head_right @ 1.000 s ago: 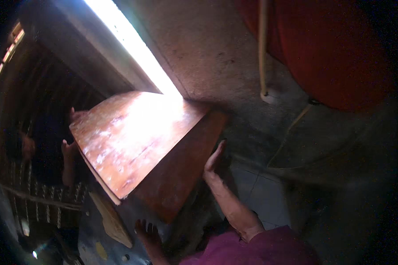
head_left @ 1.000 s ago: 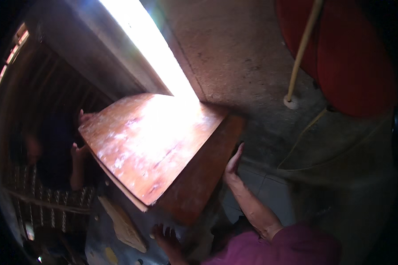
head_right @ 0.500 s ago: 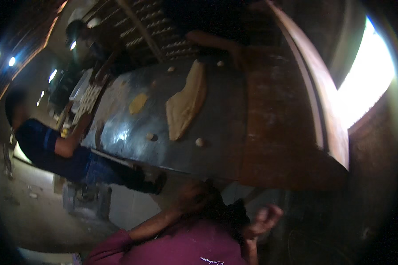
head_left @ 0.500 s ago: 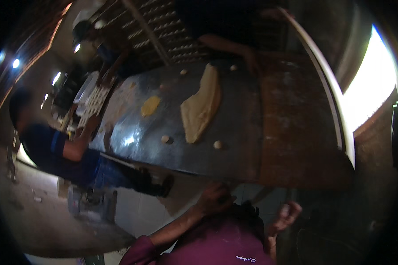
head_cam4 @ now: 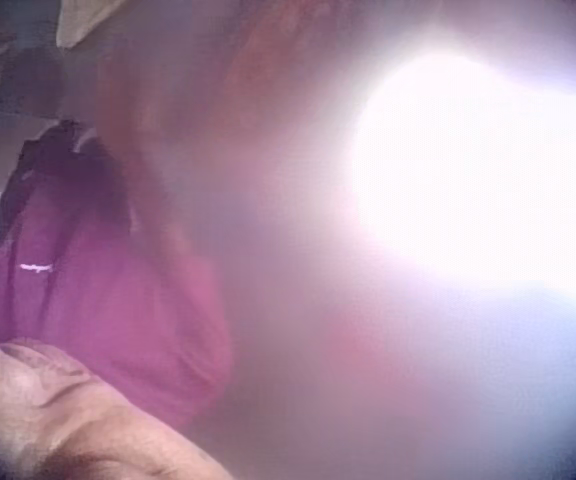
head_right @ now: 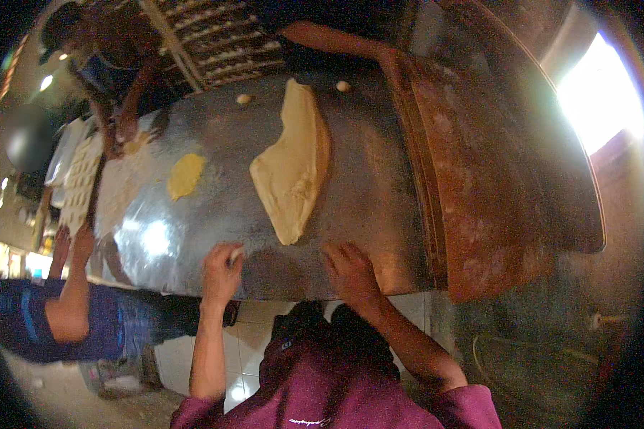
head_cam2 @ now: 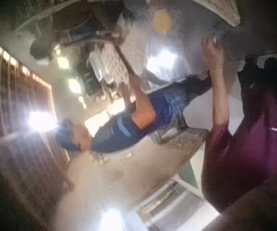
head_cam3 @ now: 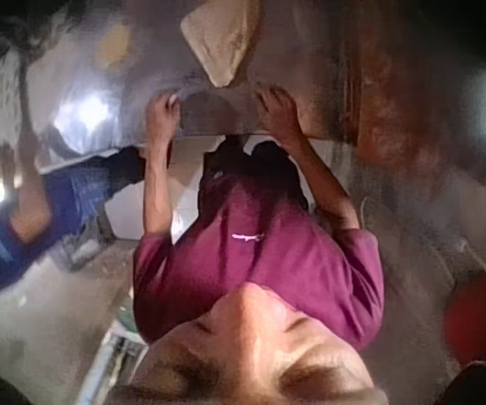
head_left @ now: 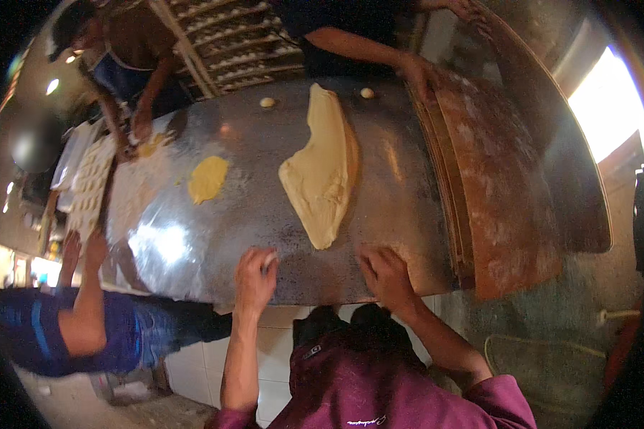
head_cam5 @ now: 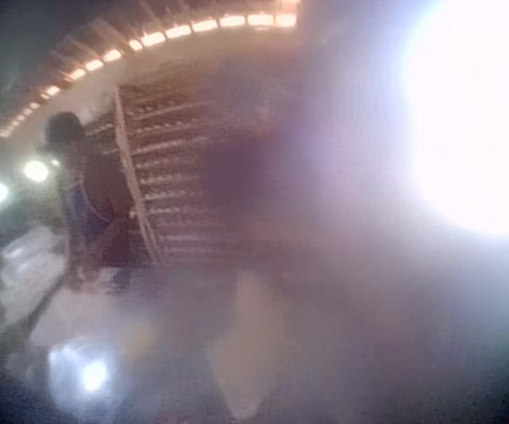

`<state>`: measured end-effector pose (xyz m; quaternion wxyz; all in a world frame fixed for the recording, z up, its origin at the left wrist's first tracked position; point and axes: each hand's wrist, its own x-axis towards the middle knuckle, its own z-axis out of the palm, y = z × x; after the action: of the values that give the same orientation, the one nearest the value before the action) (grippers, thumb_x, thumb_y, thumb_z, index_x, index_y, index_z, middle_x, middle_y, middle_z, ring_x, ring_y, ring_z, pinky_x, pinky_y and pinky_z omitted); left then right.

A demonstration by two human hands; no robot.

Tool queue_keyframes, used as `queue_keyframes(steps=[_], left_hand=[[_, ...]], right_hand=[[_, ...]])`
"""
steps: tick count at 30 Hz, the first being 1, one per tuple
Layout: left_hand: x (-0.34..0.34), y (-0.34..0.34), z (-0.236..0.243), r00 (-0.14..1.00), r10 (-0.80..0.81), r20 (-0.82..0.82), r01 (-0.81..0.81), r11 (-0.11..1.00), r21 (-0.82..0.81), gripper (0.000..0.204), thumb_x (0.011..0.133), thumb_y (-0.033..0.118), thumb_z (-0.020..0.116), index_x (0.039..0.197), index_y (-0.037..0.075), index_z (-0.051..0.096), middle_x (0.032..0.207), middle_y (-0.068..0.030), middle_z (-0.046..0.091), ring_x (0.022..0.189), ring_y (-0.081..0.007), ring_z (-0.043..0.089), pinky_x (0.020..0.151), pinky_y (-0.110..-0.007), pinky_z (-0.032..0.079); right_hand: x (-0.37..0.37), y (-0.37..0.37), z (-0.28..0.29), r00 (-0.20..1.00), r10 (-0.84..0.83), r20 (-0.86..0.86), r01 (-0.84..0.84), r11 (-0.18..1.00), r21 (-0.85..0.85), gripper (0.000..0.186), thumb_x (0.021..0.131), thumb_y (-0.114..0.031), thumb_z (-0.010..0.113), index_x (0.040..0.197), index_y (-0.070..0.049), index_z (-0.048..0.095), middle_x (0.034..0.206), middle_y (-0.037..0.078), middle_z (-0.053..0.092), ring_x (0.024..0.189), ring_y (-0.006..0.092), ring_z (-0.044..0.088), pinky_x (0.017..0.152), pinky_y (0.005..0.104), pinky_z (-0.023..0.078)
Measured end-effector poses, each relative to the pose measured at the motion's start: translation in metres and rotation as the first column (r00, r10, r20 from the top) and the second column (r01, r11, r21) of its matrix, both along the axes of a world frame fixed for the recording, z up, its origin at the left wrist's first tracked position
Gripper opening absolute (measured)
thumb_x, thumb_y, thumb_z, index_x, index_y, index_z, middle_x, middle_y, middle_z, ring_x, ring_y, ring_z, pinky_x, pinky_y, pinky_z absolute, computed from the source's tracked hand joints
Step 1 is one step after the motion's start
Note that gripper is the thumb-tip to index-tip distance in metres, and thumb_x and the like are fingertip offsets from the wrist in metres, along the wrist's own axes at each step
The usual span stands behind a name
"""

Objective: The person tears small pieces of dough from a large mass on a metal table, rolls them into balls by hand, and places them on a wooden board. They briefly operate a dough mixer before returning to the table to continue shaping dough balls.

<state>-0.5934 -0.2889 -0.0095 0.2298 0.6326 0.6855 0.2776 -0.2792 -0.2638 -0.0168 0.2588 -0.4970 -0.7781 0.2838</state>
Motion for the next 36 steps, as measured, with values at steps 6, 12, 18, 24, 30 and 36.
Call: queue_keyframes(steps=[6, 12, 18, 24, 30, 36], left_hand=[[0.004, -0.004, -0.023, 0.902, -0.053, -0.429, 0.117, 0.985, 0.125, 0.018, 0.085, 0.025, 0.067, 0.095, 0.010, 0.065, 0.102, -0.0145, 0.053, 0.098, -0.0359, 0.049, 0.087, -0.052, 0.037], [0.015, -0.008, -0.027, 0.859, -0.328, -0.394, 0.377, 0.925, 0.052, 0.015, 0.086, 0.021, 0.063, 0.099, 0.013, 0.063, 0.102, -0.0132, 0.054, 0.098, -0.0349, 0.049, 0.086, -0.051, 0.035], [0.001, 0.019, -0.032, 0.904, -0.189, -0.383, 0.248, 0.962, 0.111, 0.018, 0.083, 0.021, 0.064, 0.100, 0.017, 0.065, 0.102, -0.0097, 0.056, 0.104, -0.0334, 0.050, 0.090, -0.050, 0.034], [-0.011, 0.021, -0.026, 0.842, -0.380, -0.383, 0.397, 0.917, -0.035, 0.014, 0.087, 0.020, 0.061, 0.100, 0.018, 0.064, 0.105, -0.0099, 0.057, 0.103, -0.0342, 0.050, 0.091, -0.052, 0.034], [-0.001, 0.025, -0.028, 0.811, -0.429, -0.398, 0.519, 0.842, 0.150, 0.007, 0.084, 0.017, 0.063, 0.091, 0.019, 0.064, 0.098, -0.0055, 0.055, 0.095, -0.0306, 0.049, 0.084, -0.048, 0.034], [-0.012, 0.034, -0.038, 0.909, -0.102, -0.404, 0.202, 0.956, 0.214, 0.014, 0.078, 0.017, 0.067, 0.090, 0.024, 0.064, 0.100, -0.0058, 0.054, 0.097, -0.0313, 0.050, 0.085, -0.048, 0.034]], right_hand=[[-0.021, -0.005, 0.010, 0.913, -0.125, 0.389, 0.077, 0.988, 0.137, 0.032, 0.087, -0.012, 0.066, 0.115, 0.001, 0.060, 0.123, 0.025, 0.057, 0.117, 0.0429, 0.054, 0.103, 0.0521, 0.042], [-0.061, -0.007, -0.015, 0.988, -0.138, 0.067, 0.135, 0.990, 0.047, 0.040, 0.084, -0.005, 0.063, 0.125, -0.005, 0.060, 0.132, 0.025, 0.057, 0.128, 0.0444, 0.051, 0.113, 0.0520, 0.035], [-0.077, 0.010, -0.010, 0.940, -0.332, 0.075, 0.321, 0.938, 0.132, 0.042, 0.083, -0.003, 0.063, 0.124, -0.004, 0.057, 0.132, 0.022, 0.058, 0.128, 0.0413, 0.051, 0.115, 0.0520, 0.033], [-0.062, 0.013, -0.015, 0.962, -0.263, 0.071, 0.251, 0.958, 0.140, 0.048, 0.082, -0.004, 0.058, 0.129, -0.005, 0.053, 0.119, 0.023, 0.059, 0.108, 0.0435, 0.055, 0.098, 0.0534, 0.045], [-0.066, 0.013, -0.007, 0.970, -0.242, 0.011, 0.230, 0.936, 0.265, 0.065, 0.084, -0.002, 0.055, 0.147, -0.011, 0.041, 0.130, 0.022, 0.058, 0.119, 0.0425, 0.056, 0.105, 0.0485, 0.045], [-0.067, 0.032, -0.013, 0.930, -0.362, 0.062, 0.335, 0.905, 0.263, 0.067, 0.082, -0.003, 0.056, 0.147, -0.003, 0.038, 0.141, 0.019, 0.054, 0.135, 0.0362, 0.047, 0.118, 0.0485, 0.032]])
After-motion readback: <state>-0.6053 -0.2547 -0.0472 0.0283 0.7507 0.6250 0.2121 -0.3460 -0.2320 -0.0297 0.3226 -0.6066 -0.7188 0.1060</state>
